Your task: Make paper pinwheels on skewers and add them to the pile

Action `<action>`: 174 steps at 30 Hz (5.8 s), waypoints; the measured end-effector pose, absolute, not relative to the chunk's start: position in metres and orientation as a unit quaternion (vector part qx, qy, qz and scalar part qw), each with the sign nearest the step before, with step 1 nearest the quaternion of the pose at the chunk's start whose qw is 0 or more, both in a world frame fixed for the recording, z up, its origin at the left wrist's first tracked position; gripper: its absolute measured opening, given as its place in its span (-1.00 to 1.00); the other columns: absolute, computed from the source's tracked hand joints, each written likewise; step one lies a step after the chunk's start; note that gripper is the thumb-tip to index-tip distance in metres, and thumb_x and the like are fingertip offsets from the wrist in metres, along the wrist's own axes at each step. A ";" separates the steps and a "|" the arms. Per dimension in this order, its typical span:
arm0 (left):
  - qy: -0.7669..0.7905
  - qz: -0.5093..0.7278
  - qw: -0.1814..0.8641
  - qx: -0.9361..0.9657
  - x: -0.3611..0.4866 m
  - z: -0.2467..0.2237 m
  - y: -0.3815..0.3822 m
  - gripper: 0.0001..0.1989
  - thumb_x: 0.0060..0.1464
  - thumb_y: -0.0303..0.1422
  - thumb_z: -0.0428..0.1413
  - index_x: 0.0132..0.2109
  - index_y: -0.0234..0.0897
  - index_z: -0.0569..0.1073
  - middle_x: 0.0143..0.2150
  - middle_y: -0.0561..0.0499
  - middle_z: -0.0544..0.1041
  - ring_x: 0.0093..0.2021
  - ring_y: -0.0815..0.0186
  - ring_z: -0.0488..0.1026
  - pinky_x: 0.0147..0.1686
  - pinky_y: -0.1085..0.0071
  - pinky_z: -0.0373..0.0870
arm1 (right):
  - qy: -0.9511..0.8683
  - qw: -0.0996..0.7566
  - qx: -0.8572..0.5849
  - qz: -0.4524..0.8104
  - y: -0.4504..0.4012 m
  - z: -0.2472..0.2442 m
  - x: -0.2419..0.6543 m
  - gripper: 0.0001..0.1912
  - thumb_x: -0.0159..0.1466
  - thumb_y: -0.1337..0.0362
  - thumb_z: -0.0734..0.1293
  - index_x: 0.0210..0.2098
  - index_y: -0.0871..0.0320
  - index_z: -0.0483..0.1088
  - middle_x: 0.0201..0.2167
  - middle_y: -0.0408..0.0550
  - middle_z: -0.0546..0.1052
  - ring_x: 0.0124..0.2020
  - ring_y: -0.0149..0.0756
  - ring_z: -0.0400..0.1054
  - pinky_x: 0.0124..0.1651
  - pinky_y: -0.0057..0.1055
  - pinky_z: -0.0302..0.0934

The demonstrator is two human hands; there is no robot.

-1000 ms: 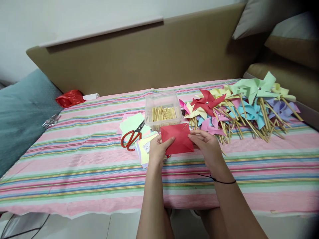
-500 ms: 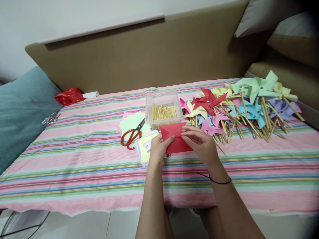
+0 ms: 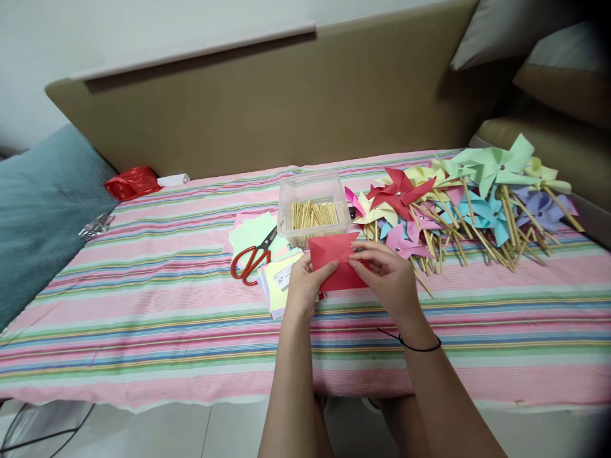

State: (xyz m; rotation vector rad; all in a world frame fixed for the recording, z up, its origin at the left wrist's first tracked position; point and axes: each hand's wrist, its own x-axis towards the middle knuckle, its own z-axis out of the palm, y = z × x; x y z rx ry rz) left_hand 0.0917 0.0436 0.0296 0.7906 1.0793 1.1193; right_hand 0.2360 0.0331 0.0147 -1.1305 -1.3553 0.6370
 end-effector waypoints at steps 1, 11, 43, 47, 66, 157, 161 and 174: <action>0.472 0.494 0.641 0.349 0.092 0.029 0.044 -0.61 -0.23 -0.29 0.34 -0.20 -0.34 0.50 -0.37 -0.03 0.60 -0.58 0.40 0.43 -0.61 0.51 0.34 | -0.583 0.591 -0.485 0.274 0.033 0.015 0.236 -0.92 0.16 0.35 0.38 -0.36 0.12 0.55 -0.16 0.05 0.54 -0.10 -0.19 0.45 -0.11 -0.25 0.40; 0.466 0.527 0.616 0.355 0.090 0.027 0.046 -0.65 -0.25 -0.35 0.34 -0.23 -0.34 0.52 -0.28 -0.07 0.62 -0.36 0.27 0.54 -0.32 0.38 0.47 | -0.404 0.588 -0.511 0.480 0.034 0.019 0.230 -0.40 0.08 0.12 0.45 0.08 0.09 0.28 -0.19 -0.01 0.58 -0.15 -0.21 0.49 -0.01 -0.19 0.36; 0.395 0.568 0.583 0.426 0.083 0.029 0.050 -0.82 -0.08 -0.46 0.14 -0.28 -0.19 0.56 -0.04 -0.01 0.54 0.02 0.23 0.43 0.02 0.37 0.31 | -0.382 0.575 -0.532 0.490 0.034 0.011 0.230 -0.33 -0.03 0.13 0.52 0.02 0.03 0.25 -0.44 -0.13 0.59 -0.35 -0.14 0.53 -0.30 -0.22 0.42; 0.389 0.562 0.585 0.437 0.085 0.033 0.048 -0.82 0.06 -0.31 0.09 -0.32 -0.24 0.57 -0.03 -0.06 0.54 0.07 0.16 0.40 0.06 0.32 0.29 | -0.380 0.577 -0.530 0.491 0.034 0.012 0.230 -0.34 -0.04 0.14 0.52 0.00 0.03 0.24 -0.44 -0.13 0.60 -0.35 -0.15 0.53 -0.31 -0.23 0.43; 0.470 0.527 0.591 0.391 0.088 0.030 0.047 -0.66 -0.24 -0.33 0.35 -0.27 -0.27 0.45 -0.34 0.04 0.53 -0.39 0.38 0.45 -0.33 0.45 0.38 | -0.390 0.576 -0.505 0.511 0.034 0.014 0.228 -0.34 -0.03 0.16 0.51 0.02 0.02 0.23 -0.42 -0.10 0.60 -0.38 -0.13 0.53 -0.31 -0.19 0.45; 0.509 0.499 0.599 0.364 0.085 0.033 0.046 -0.44 -0.39 -0.33 0.39 -0.21 -0.23 0.31 -0.56 0.11 0.49 -0.58 0.33 0.43 -0.52 0.43 0.38 | -0.379 0.539 -0.494 0.567 0.032 0.015 0.232 -0.33 -0.10 0.19 0.54 -0.04 0.01 0.23 -0.46 -0.18 0.59 -0.34 -0.14 0.54 -0.22 -0.18 0.43; 0.524 0.500 0.575 0.380 0.085 0.034 0.046 -0.46 -0.40 -0.32 0.39 -0.23 -0.22 0.31 -0.62 0.19 0.42 -0.63 0.37 0.38 -0.57 0.48 0.33 | -0.374 0.535 -0.505 0.565 0.034 0.013 0.232 -0.29 -0.09 0.15 0.54 0.00 -0.01 0.22 -0.45 -0.18 0.58 -0.31 -0.13 0.54 -0.18 -0.15 0.43; 0.533 0.495 0.577 0.372 0.086 0.039 0.044 -0.43 -0.43 -0.32 0.40 -0.21 -0.21 0.32 -0.66 0.23 0.35 -0.66 0.38 0.34 -0.64 0.51 0.26 | -0.347 0.542 -0.514 0.566 0.033 0.016 0.232 -0.25 -0.14 0.16 0.56 0.00 0.03 0.26 -0.46 -0.16 0.59 -0.35 -0.11 0.54 -0.24 -0.16 0.43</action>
